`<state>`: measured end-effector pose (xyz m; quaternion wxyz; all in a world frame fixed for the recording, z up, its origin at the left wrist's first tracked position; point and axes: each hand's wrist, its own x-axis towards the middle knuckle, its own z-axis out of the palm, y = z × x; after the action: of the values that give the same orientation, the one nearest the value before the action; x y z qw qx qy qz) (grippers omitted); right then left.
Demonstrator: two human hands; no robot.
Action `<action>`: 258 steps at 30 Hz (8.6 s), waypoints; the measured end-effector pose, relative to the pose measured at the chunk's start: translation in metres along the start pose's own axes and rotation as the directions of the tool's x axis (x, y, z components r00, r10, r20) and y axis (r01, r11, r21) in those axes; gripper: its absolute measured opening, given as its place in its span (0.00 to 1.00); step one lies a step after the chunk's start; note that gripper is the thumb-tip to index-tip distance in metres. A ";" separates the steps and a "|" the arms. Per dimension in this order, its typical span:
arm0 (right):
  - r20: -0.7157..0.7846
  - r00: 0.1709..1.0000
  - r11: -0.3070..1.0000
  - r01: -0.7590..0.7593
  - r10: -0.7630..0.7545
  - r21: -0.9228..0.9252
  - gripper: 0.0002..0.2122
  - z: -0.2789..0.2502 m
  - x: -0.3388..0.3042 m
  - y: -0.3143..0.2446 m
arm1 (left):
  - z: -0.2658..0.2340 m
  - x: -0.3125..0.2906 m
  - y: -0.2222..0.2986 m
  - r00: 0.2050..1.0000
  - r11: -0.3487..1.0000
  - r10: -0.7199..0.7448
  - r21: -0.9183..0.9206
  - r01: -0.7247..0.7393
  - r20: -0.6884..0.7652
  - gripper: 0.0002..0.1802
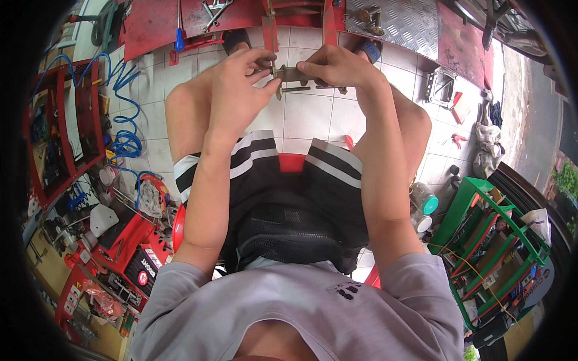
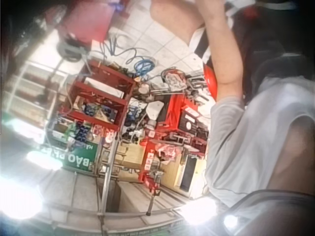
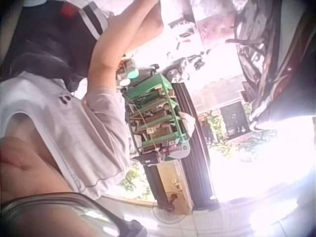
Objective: The person sits on a low stool and works on a bicycle brake assembly held between their legs. They use a screwdriver to tighten screws on the brake caliper and handle various small metal components, including a brake pad and a metal bracket.
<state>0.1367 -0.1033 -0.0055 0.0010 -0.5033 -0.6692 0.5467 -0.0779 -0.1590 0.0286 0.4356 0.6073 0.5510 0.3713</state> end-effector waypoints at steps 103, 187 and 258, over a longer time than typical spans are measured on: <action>0.084 0.893 0.880 -0.413 0.442 -0.236 0.07 0.073 0.075 -0.023 | 0.267 0.277 -0.178 0.833 -0.153 -0.122 0.819 -0.553 0.539 0.30; -0.311 0.938 0.955 0.057 -0.151 -0.290 0.13 0.068 0.046 0.029 | 0.081 -0.008 -0.112 0.591 0.061 -0.700 -0.791 0.609 0.401 0.23; -0.155 0.988 0.866 -0.085 0.009 -0.493 0.13 0.063 0.078 0.033 | 0.038 0.089 -0.091 0.387 0.640 -0.768 0.638 0.428 0.511 0.12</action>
<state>0.0861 -0.0998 -0.0978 -0.0927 -0.5416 -0.7732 0.3168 -0.0637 -0.0739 -0.0722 0.5906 0.5283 0.5669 -0.2253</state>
